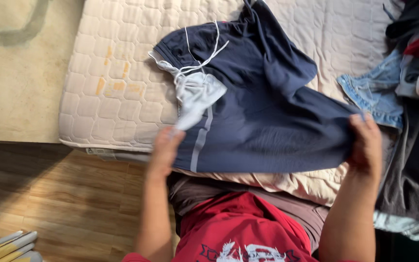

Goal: The person picks up shorts from a pile of laundry on a bed, spreads them out, and folds them into a rectangular shape one by one.

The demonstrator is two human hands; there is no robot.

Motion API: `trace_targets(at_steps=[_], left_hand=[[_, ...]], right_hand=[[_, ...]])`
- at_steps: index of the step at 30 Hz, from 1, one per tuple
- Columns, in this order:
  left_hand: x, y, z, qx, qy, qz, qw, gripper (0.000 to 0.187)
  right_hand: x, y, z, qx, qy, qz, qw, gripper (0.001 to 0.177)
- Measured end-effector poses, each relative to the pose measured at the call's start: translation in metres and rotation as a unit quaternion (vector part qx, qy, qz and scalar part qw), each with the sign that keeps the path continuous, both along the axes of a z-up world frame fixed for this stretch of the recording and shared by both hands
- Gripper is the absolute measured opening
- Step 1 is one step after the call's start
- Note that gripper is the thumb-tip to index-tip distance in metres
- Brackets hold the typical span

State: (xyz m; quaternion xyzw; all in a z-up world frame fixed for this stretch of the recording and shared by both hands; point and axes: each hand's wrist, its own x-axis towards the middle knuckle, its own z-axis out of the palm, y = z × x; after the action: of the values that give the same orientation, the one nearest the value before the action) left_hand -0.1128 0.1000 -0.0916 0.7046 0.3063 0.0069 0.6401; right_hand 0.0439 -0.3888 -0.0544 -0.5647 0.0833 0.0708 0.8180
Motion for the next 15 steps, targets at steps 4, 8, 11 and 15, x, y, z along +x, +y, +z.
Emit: trace_targets(at_steps=[4, 8, 11, 15], left_hand=[[-0.026, 0.039, 0.001, -0.126, -0.049, 0.023, 0.991, 0.049], [-0.023, 0.021, 0.014, 0.162, 0.230, -0.097, 0.955, 0.053], [-0.015, -0.005, 0.036, 0.437, 0.226, -0.058, 0.869, 0.035], [0.028, -0.028, 0.046, 0.496, -0.122, 0.006, 0.860, 0.026]], right_hand=[[-0.007, -0.024, -0.007, 0.050, -0.017, 0.063, 0.997, 0.018], [-0.017, -0.039, -0.032, -0.377, 0.164, 0.054, 0.910, 0.035], [-0.033, -0.038, -0.035, -0.351, 0.165, 0.061, 0.920, 0.036], [-0.038, 0.012, -0.042, -0.495, 0.037, 0.106, 0.862, 0.036]])
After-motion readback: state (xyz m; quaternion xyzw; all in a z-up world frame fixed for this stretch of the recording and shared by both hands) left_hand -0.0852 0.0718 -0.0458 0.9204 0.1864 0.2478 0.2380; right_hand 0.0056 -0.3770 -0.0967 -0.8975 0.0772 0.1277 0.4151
